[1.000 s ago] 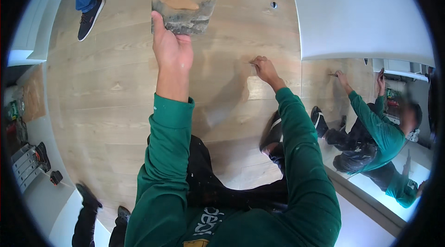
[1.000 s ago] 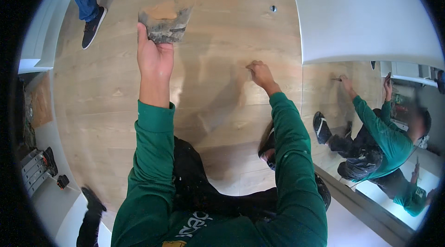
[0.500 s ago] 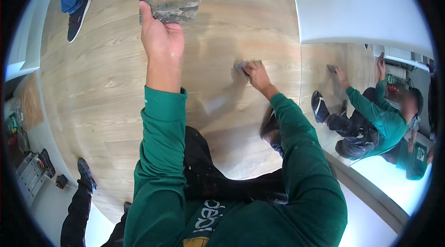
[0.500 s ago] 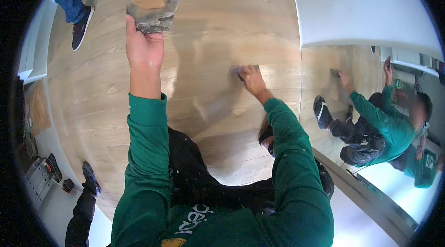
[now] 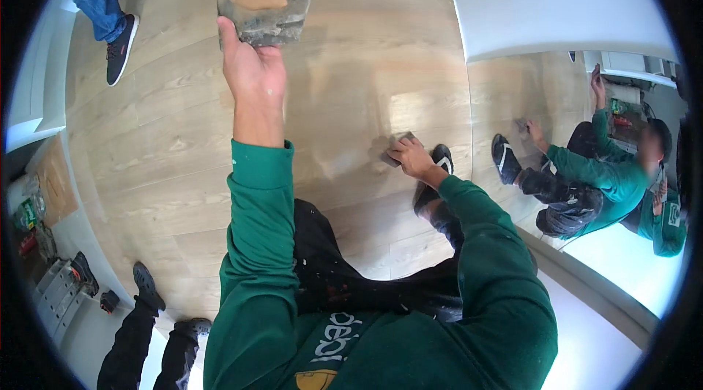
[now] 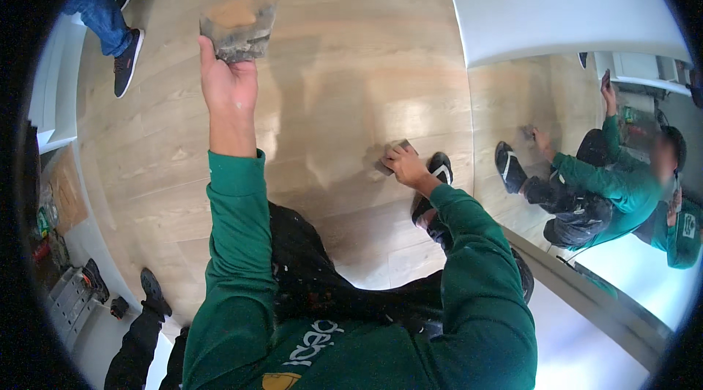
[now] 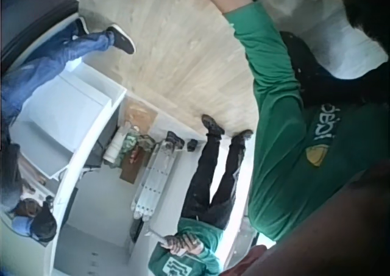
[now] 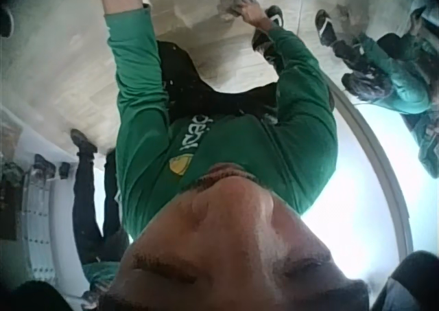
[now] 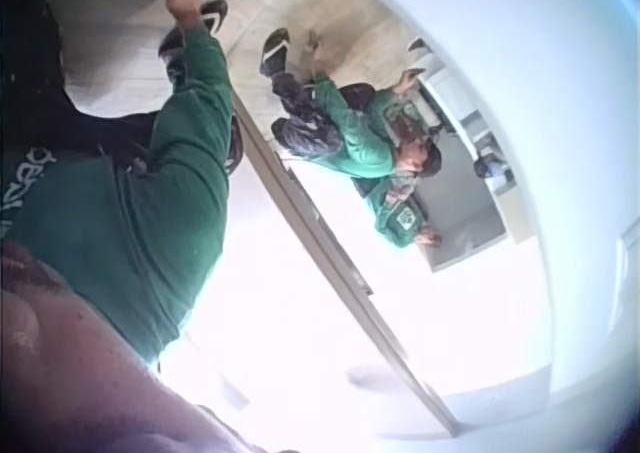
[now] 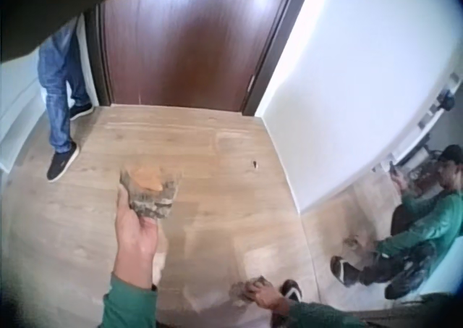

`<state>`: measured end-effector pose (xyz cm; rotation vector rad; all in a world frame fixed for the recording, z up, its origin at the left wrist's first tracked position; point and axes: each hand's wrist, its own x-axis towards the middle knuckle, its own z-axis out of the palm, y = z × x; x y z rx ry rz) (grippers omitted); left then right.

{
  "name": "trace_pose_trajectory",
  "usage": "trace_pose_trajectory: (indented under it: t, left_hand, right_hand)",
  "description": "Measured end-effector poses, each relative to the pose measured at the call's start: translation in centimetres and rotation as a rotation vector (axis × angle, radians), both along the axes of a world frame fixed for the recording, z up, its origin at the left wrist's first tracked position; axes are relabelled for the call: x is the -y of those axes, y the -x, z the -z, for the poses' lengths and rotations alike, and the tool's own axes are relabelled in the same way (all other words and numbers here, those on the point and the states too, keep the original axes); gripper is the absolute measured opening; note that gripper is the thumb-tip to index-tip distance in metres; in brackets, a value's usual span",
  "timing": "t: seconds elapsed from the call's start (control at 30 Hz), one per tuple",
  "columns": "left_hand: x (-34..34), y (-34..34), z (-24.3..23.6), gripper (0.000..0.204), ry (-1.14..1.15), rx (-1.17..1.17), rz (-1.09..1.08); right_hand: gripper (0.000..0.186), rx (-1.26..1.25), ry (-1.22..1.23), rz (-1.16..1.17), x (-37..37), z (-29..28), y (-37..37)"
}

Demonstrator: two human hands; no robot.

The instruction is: The person applies putty to gaps between floor tiles using metal scrapers, spreading and smoothing the material along the seams by hand while crouching on the floor.

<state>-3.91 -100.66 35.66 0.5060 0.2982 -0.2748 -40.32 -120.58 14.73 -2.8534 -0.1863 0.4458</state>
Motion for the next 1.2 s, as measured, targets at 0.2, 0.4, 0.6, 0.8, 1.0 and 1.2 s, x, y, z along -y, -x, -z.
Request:
trace_pose_trajectory:
  t: [0.2, 0.4, 0.6, 0.8, 1.0, 1.2]
  left_hand:
    - [-0.1, -0.4, 0.1, 0.045, 0.052, 0.037, 0.008]
    - [-0.4, -0.3, 0.3, 0.047, 0.084, 0.072, 0.052]
    - [-0.3, -0.3, 0.4, 0.043, 0.041, 0.076, 0.039]
    - [-0.3, -0.4, 0.1, 0.043, 0.006, 0.071, 0.049]
    - [1.6, -0.2, 1.0, 0.046, 0.06, 0.03, 0.134]
    - [4.0, 1.8, 1.0, 0.048, 0.094, 0.02, 0.432]
  right_hand:
    - [0.032, 0.285, 0.062, 0.251, 4.1, -1.5, -6.6]
    - [0.031, 0.324, 0.096, 0.335, 6.2, -0.5, -15.4]
    - [0.031, 0.251, 0.129, 0.276, 5.1, 2.6, -15.2]
    - [0.031, 0.122, 0.064, 0.23, -0.9, 3.0, -5.1]
    - [0.032, 0.004, 0.077, 0.045, -1.9, 1.0, 0.3]
    - [0.044, 0.33, -0.07, 0.278, 4.3, -11.6, -6.7]
